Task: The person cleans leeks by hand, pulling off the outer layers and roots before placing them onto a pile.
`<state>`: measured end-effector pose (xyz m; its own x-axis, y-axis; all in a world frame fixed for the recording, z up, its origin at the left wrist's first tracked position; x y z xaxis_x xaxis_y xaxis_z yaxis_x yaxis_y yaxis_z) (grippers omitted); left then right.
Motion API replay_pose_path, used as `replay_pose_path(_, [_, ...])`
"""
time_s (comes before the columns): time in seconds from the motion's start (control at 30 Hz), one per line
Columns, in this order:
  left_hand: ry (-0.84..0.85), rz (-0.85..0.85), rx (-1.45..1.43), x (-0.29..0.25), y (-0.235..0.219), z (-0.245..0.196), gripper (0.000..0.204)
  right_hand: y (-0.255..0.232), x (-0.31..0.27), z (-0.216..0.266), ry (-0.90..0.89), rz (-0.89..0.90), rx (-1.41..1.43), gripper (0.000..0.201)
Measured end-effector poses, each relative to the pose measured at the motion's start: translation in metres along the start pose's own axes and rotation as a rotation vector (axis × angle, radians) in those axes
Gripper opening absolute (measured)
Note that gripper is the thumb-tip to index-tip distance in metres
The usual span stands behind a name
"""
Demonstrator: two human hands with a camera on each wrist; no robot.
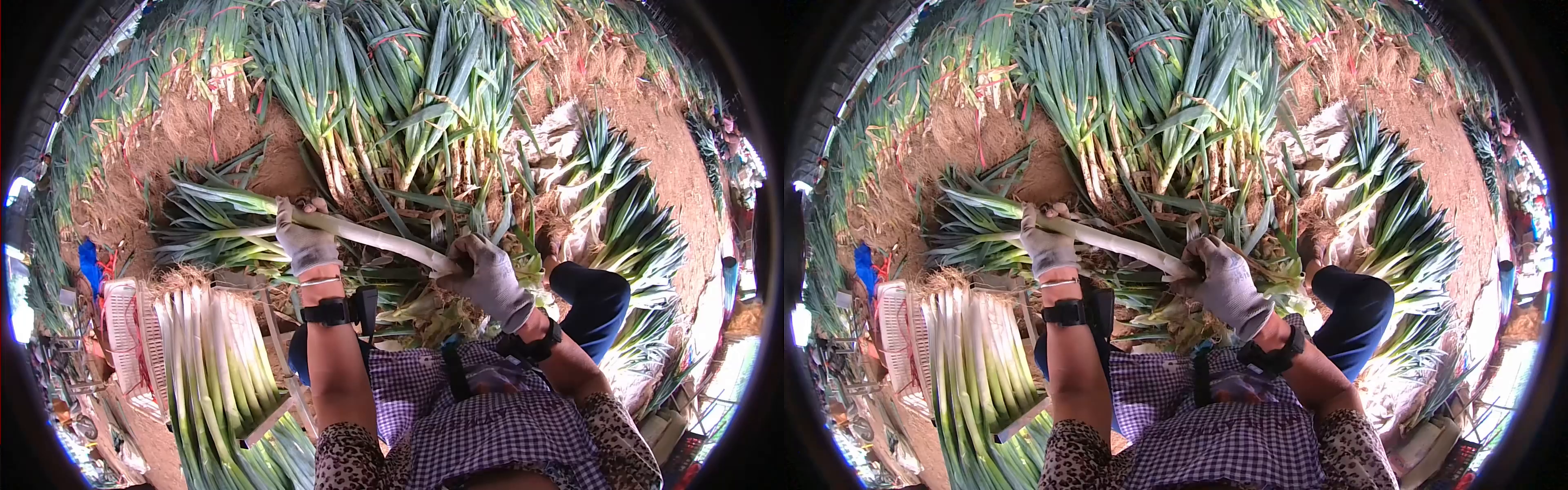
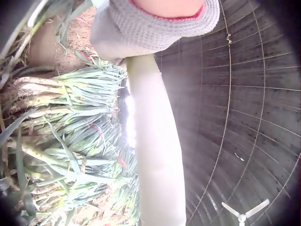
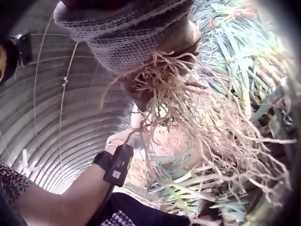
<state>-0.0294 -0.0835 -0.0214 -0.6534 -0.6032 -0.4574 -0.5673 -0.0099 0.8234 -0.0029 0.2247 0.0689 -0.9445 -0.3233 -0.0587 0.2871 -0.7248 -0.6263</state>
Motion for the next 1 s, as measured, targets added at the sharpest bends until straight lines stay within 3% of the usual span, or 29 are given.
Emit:
replay_pose_path(0.1, [-0.012,0.002,0.031,0.003,-0.006,0.006,0.016,-0.001,-0.001,0.004,-0.021,0.016,-0.036,0.043])
replay_pose_path(0.2, [-0.023,-0.006,0.055,0.001,-0.010,0.009,0.014,0.004,-0.004,0.002,-0.153,-0.025,-0.130,0.039])
replay_pose_path(0.3, [-0.021,-0.032,0.088,0.001,-0.013,0.011,0.015,0.003,-0.008,-0.004,-0.135,-0.110,-0.052,0.033])
replay_pose_path(0.4, [-0.019,-0.076,0.120,0.000,-0.014,0.012,0.017,-0.009,-0.007,0.006,-0.179,-0.198,-0.158,0.028])
replay_pose_path(0.6, [0.010,-0.137,0.182,0.010,-0.025,0.014,0.018,0.005,-0.009,0.006,-0.311,-0.131,-0.258,0.022])
replay_pose_path(0.7, [0.056,-0.155,0.169,0.014,-0.027,0.001,0.019,-0.018,-0.019,-0.041,0.023,-0.175,0.121,0.020])
replay_pose_path(0.77, [0.064,-0.168,0.149,0.013,-0.025,-0.008,0.019,-0.045,-0.038,-0.097,0.219,-0.227,0.159,0.020])
replay_pose_path(0.8, [0.051,-0.170,0.137,0.013,-0.023,-0.011,0.019,-0.052,-0.048,-0.116,0.140,-0.179,0.198,0.022])
replay_pose_path(0.83, [0.037,-0.168,0.126,0.014,-0.020,-0.013,0.019,-0.056,-0.054,-0.110,0.209,-0.047,0.014,0.060])
replay_pose_path(0.87, [0.060,-0.157,0.149,0.020,-0.023,-0.013,0.020,-0.046,-0.059,-0.116,0.307,0.026,0.190,0.079])
replay_pose_path(0.93, [0.004,-0.133,0.138,0.015,-0.025,0.003,0.022,-0.012,-0.059,-0.115,0.324,0.096,0.605,0.105])
replay_pose_path(1.0, [-0.031,-0.113,0.142,0.010,-0.028,0.023,0.026,0.042,-0.038,-0.108,0.212,0.162,1.042,0.108])
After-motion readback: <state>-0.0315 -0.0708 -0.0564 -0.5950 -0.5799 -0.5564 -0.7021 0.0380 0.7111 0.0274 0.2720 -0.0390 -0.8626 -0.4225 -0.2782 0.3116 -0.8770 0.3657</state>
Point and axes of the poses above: each hand's wrist, its own x-axis towards the middle knuckle, its own y-axis out of the palm, z = x × y, the point moved 10 cm from there along x, towards the middle knuckle, and after that the axes turned 2 degrees about -z, right-handed, at the moved point
